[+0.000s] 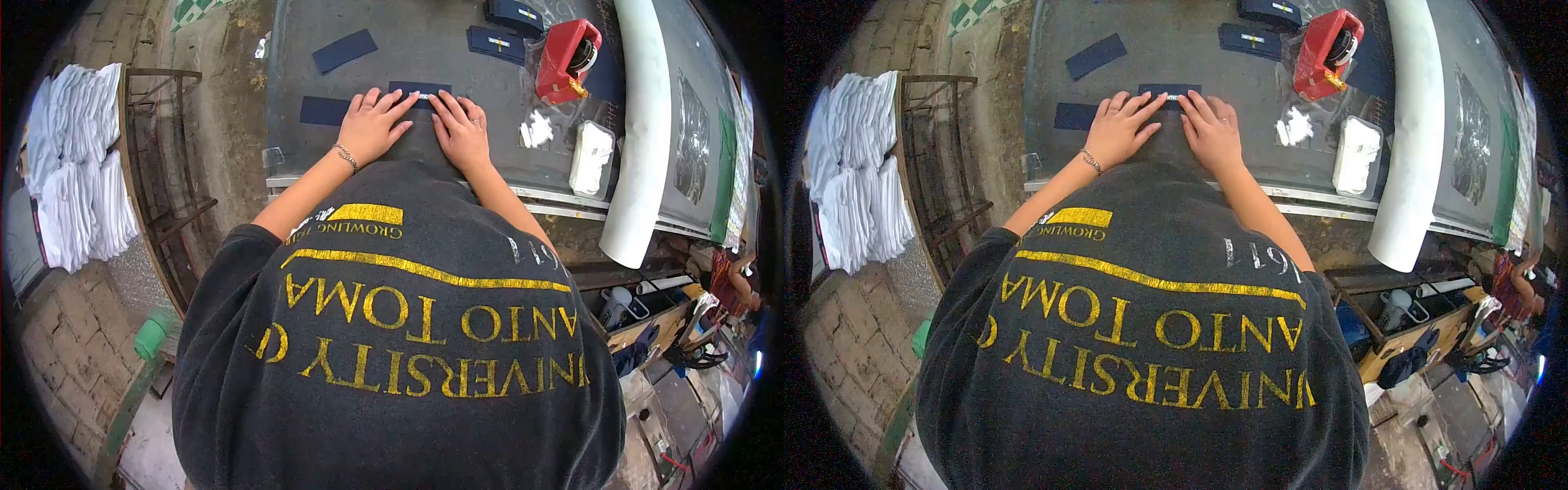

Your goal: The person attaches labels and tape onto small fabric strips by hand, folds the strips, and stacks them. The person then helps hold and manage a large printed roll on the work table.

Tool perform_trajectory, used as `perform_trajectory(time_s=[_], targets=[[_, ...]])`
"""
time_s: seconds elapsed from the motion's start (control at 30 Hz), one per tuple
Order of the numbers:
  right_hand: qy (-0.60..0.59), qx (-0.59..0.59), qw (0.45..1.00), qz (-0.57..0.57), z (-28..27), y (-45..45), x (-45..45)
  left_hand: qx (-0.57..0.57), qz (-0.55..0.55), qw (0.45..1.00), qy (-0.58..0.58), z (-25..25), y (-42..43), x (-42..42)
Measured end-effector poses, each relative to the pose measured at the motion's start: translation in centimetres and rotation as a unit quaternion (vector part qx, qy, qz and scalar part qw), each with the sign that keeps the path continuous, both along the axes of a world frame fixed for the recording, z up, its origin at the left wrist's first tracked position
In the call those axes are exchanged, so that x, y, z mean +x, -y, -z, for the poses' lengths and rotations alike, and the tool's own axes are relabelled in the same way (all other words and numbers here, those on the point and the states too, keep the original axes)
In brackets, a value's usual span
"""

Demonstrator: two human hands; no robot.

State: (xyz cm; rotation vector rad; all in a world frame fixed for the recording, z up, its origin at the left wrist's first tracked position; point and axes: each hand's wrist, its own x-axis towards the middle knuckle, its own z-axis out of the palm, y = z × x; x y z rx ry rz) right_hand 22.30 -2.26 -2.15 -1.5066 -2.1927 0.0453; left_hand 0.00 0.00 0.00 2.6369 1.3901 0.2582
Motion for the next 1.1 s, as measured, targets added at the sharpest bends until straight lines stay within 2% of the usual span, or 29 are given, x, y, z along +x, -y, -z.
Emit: perform_trajectory(time_s=[0.2,0.3,0.37,0.4,0.43,0.5,0.57,0.6,0.7,0.77,0.93,1.03,1.1], targets=[[0.002,-0.005,1.0,0.005,-0.5,0.0,0.2,0.047,0.001,0.999,-0.016,0.4,0.2,0.4],[-0.039,-0.072,0.997,-0.001,-1.6,-0.9,1.3,0.037,0.001,0.999,-0.017,0.2,0.1,0.4],[-0.231,-0.065,0.97,0.038,-2.7,-2.3,3.1,0.036,-0.003,0.999,-0.016,0.2,0.1,0.4],[-0.313,-0.052,0.941,0.119,-3.5,-2.9,4.8,0.038,0.0,0.999,-0.012,0.1,0.1,0.4],[-0.391,-0.035,0.898,0.197,-4.3,-3.4,7.0,0.038,0.0,0.999,-0.017,0.1,0.1,0.4],[-0.583,0.005,0.77,0.26,-5.1,-4.4,12.5,0.041,0.006,0.999,-0.014,0.0,0.1,0.4],[-0.467,0.033,0.796,0.383,-7.2,-4.8,16.0,0.038,0.008,0.999,-0.033,0.1,0.0,0.3],[-0.493,0.023,0.789,0.367,-6.6,-5.1,17.5,0.032,0.01,0.999,-0.033,0.0,0.0,0.3],[-0.509,-0.105,0.773,0.364,-5.7,-5.9,19.8,0.049,0.01,0.998,-0.044,0.2,0.0,0.2],[-0.514,-0.123,0.759,0.379,-5.7,-6.4,20.1,0.072,0.012,0.997,-0.032,0.5,0.1,0.3],[-0.419,-0.14,0.81,0.385,-7.3,-7.3,19.4,0.06,0.014,0.997,-0.048,0.6,0.0,0.2],[-0.408,-0.138,0.828,0.359,-6.2,-8.1,20.3,0.053,0.014,0.997,-0.048,0.3,-0.2,0.2],[-0.479,-0.14,0.8,0.333,-6.1,-8.3,20.5,0.046,0.011,0.998,-0.049,0.4,0.0,0.1]])
